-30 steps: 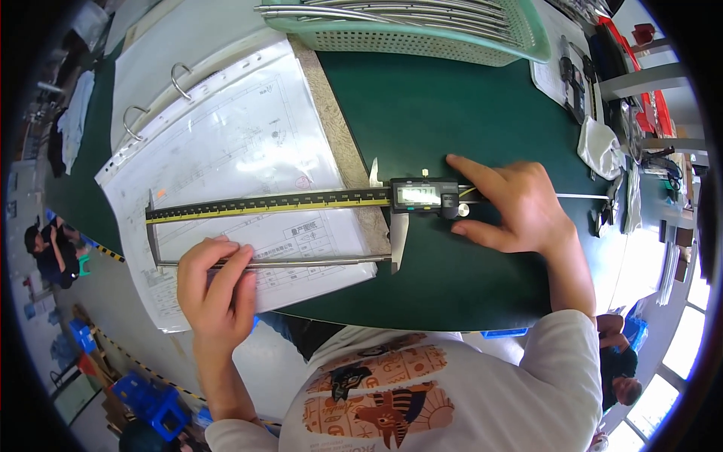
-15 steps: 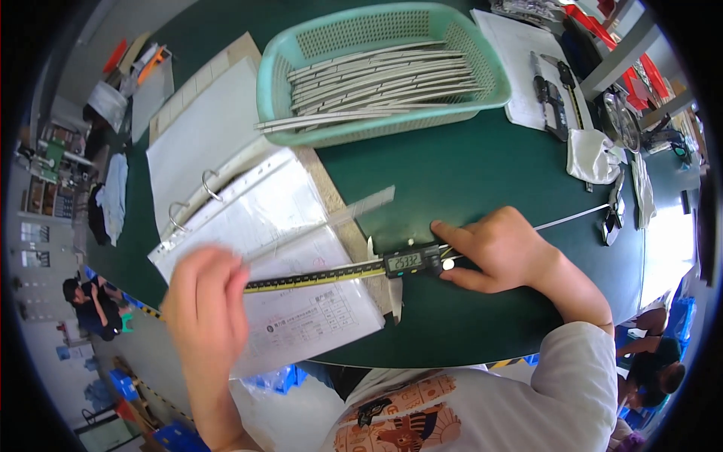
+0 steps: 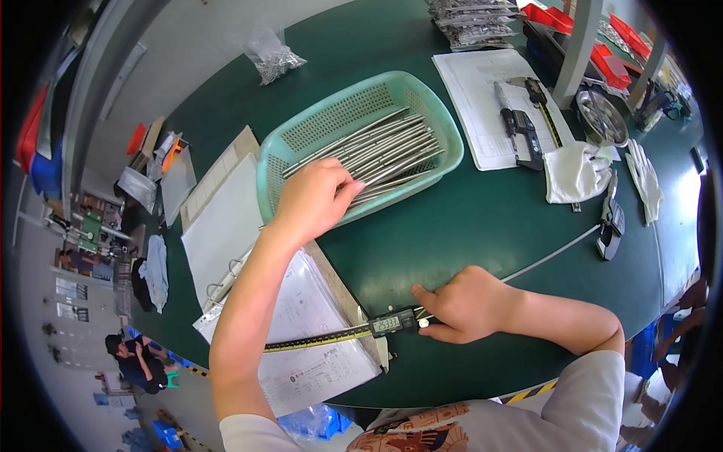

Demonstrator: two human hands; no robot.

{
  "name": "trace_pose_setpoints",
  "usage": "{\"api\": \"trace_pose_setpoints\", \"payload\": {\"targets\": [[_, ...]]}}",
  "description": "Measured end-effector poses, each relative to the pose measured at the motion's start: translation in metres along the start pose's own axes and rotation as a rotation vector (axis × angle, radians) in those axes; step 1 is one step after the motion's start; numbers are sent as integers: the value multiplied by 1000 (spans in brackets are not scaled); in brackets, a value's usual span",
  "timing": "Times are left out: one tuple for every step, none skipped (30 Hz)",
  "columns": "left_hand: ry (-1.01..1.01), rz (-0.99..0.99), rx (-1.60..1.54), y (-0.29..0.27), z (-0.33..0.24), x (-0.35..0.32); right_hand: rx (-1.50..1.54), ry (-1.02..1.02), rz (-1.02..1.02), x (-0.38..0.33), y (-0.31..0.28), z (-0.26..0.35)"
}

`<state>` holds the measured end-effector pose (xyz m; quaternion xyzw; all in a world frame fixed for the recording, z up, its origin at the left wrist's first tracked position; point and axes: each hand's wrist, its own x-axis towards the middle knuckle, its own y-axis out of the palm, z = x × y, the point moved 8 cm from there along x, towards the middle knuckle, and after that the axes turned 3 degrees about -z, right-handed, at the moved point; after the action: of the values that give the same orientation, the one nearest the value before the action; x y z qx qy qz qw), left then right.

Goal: Measuring the length of metal rods using a digital caliper and inspecting vials at a manufacturing workstation.

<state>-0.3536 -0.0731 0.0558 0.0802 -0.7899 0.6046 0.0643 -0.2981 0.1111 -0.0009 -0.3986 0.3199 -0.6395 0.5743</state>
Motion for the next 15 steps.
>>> {"api": "trace_pose_setpoints", "payload": {"targets": [[-41,33,-13,3,3,14,-12,17,3,-2,-2,-5],[-87,65,-23,4,6,25,-22,27,5,-2,-3,-7],[-100,17,-5,2,15,35,-29,9,7,1,-5,-5],[-116,-60,12,0,26,47,-30,9,22,4,-7,-4],[-132,-144,20,2,39,56,-39,12,45,7,-8,-4],[-154,-144,84,8,56,58,-57,-32,54,13,-8,2],[-174,-148,134,15,68,65,-71,-5,79,15,-6,0],[-327,35,130,30,83,72,-85,1,106,17,-4,0],[-396,105,176,40,94,72,-112,16,146,20,-4,3],[-406,72,147,48,104,73,-113,-33,106,22,-3,5],[-366,6,172,52,109,73,-130,-27,115,23,2,5],[-371,22,165,61,114,76,-154,-29,107,24,1,8],[-373,-99,171,64,114,79,-180,-12,132,22,4,5],[-330,-74,111,70,103,87,-193,-68,36,17,3,2],[-327,-63,90,74,99,93,-182,-53,25,15,3,2]]}}
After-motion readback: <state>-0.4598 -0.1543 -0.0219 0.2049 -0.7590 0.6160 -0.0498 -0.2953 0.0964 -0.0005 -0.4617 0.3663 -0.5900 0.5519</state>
